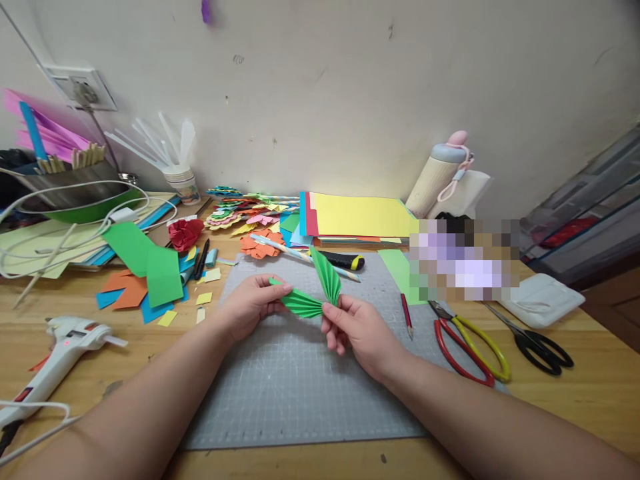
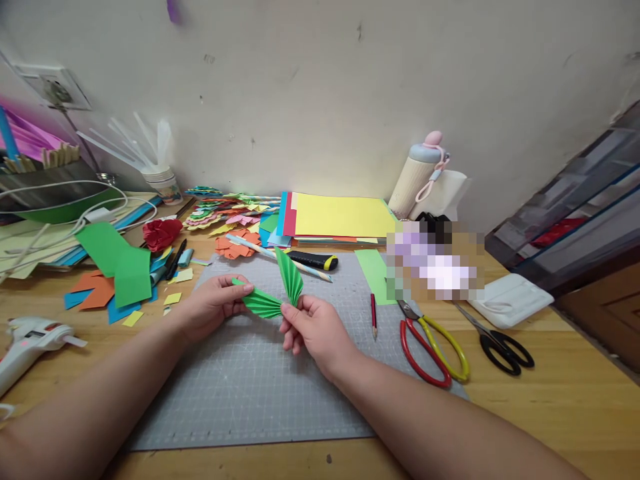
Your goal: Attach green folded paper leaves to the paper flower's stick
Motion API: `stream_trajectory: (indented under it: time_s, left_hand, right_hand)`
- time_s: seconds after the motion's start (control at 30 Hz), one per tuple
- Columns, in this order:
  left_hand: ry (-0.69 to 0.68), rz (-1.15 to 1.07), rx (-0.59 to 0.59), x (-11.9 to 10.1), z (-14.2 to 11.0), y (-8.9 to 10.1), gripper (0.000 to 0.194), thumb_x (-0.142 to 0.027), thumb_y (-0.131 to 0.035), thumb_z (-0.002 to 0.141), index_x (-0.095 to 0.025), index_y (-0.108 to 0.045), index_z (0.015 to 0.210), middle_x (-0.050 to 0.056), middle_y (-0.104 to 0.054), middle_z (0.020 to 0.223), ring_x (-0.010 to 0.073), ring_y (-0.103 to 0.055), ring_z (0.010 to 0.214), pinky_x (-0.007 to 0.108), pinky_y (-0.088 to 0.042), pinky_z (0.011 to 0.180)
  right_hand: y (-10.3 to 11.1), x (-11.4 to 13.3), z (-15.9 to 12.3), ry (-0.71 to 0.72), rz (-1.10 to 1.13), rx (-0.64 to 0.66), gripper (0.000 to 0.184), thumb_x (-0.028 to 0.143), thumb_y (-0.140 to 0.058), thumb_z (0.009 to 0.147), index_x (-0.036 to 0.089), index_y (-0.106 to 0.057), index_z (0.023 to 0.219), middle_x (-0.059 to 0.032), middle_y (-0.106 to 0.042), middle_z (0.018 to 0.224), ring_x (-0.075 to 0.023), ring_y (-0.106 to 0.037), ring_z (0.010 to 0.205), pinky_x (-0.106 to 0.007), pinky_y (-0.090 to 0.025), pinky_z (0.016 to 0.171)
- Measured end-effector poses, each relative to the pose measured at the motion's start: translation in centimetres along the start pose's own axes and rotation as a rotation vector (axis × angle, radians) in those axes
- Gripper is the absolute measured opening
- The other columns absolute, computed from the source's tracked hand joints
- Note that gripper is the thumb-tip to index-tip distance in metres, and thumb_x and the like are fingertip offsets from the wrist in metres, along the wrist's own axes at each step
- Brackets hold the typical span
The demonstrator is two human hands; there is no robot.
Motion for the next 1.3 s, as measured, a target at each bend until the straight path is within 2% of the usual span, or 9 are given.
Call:
stream_trajectory:
  time_s: [0.3,0.4,0.5,0.6,0.77,1.0,1.13,1.2,1.3]
  left_hand:
    - [-0.205,-0.066,-0.149,-0.6,-0.5,-0.9,0.020,-0.029,-0.075,0.066,-0.013,-0.063,0.067,0.000,-0.064,0.065,0.0098,-0.057,0.060,0.023,-0.046,0.062]
    - [-0.192,-0.116,-0.162,-0.3,-1.0,-1.6,0.023,-0.035,-0.072,0.069,-0.015,-0.063,0.078,0.000,-0.064,0.073,0.0107,-0.058,0.064,0.023,-0.046,0.062]
    - [-0.109,-0.087,-0.080,0.7,-1.2,-2.7,0.031,-0.037,-0.071,0.069,-0.018,-0.062,0.093,0.001,-0.064,0.081,0.0121,-0.058,0.067,0.023,-0.043,0.058]
    - [-0.103,-0.008,-0.007,1.3,-1.0,-3.1,0.024,-0.031,-0.072,0.069,-0.015,-0.060,0.084,0.001,-0.061,0.073,0.0098,-0.052,0.058,0.021,-0.039,0.053]
    - [-0.144,0.043,-0.036,1.1,-0.7,-2.6,0.022,-0.030,-0.070,0.071,-0.014,-0.059,0.083,0.001,-0.059,0.072,0.0082,-0.047,0.055,0.021,-0.037,0.051]
    - [-0.132,-0.112,-0.069,1.0,-1.1,-3.3,0.025,-0.024,-0.075,0.065,-0.016,-0.059,0.082,-0.002,-0.060,0.071,0.0077,-0.053,0.057,0.021,-0.043,0.055]
    - [-0.111,-0.126,-0.005,1.3,-1.2,-3.9,0.030,-0.025,-0.074,0.067,-0.018,-0.058,0.091,-0.002,-0.061,0.073,0.0097,-0.056,0.061,0.023,-0.044,0.058]
    - [-0.097,-0.066,0.083,1.5,-1.3,-4.4,0.033,-0.025,-0.074,0.067,-0.017,-0.059,0.095,0.000,-0.063,0.075,0.0112,-0.057,0.065,0.024,-0.044,0.060]
    - [-0.129,0.034,0.219,1.5,-1.4,-5.1,0.021,-0.026,-0.070,0.072,-0.014,-0.060,0.087,0.000,-0.062,0.070,0.0115,-0.056,0.064,0.025,-0.042,0.063]
  right_hand:
    - [-1.3,-0.7,-0.7,-0.032,0.031,0.120,0.031,0.042,-0.067,0.073,0.015,-0.053,0.072,0.0010,-0.061,0.060,-0.0090,-0.057,0.042,-0.018,-0.041,0.036]
    - [-1.4,-1.1,-0.9,-0.022,0.150,0.062,0.030,0.041,-0.068,0.072,0.015,-0.053,0.077,-0.0008,-0.064,0.068,-0.0091,-0.060,0.049,-0.018,-0.043,0.040]
    - [-1.2,-1.3,-1.1,-0.018,0.241,-0.001,0.031,0.042,-0.069,0.072,0.016,-0.054,0.080,-0.0011,-0.065,0.074,-0.0083,-0.060,0.052,-0.018,-0.045,0.044]
    - [-1.1,-1.3,-1.1,-0.028,0.280,-0.019,0.032,0.042,-0.070,0.071,0.016,-0.054,0.082,-0.0005,-0.064,0.075,-0.0078,-0.059,0.053,-0.019,-0.046,0.047]
    - [-0.8,-1.1,-0.9,-0.064,0.277,-0.029,0.031,0.038,-0.072,0.069,0.015,-0.055,0.079,-0.0008,-0.063,0.071,-0.0074,-0.057,0.052,-0.018,-0.045,0.045]
    - [-0.1,-0.8,-0.6,-0.002,0.358,-0.137,0.029,0.034,-0.076,0.065,0.016,-0.057,0.075,-0.0001,-0.065,0.069,-0.0074,-0.059,0.055,-0.017,-0.046,0.048]
    - [-0.2,-0.8,-0.5,-0.024,0.385,-0.116,0.028,0.033,-0.077,0.064,0.015,-0.058,0.073,0.0000,-0.064,0.067,-0.0071,-0.058,0.053,-0.016,-0.046,0.046]
    - [-0.5,-0.8,-0.5,-0.046,0.403,-0.057,0.026,0.033,-0.076,0.067,0.014,-0.059,0.074,-0.0001,-0.064,0.065,-0.0062,-0.057,0.052,-0.015,-0.046,0.046]
    - [-1.0,-0.9,-0.5,-0.067,0.432,0.055,0.024,0.035,-0.071,0.072,0.013,-0.061,0.076,-0.0009,-0.064,0.065,-0.0051,-0.055,0.050,-0.014,-0.044,0.044]
Point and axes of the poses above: each hand's wrist, its own z-axis towards the middle knuckle, its own y-axis out of the back of the hand, x = y × z, the point moved 5 cm from there along z, towards the middle knuckle
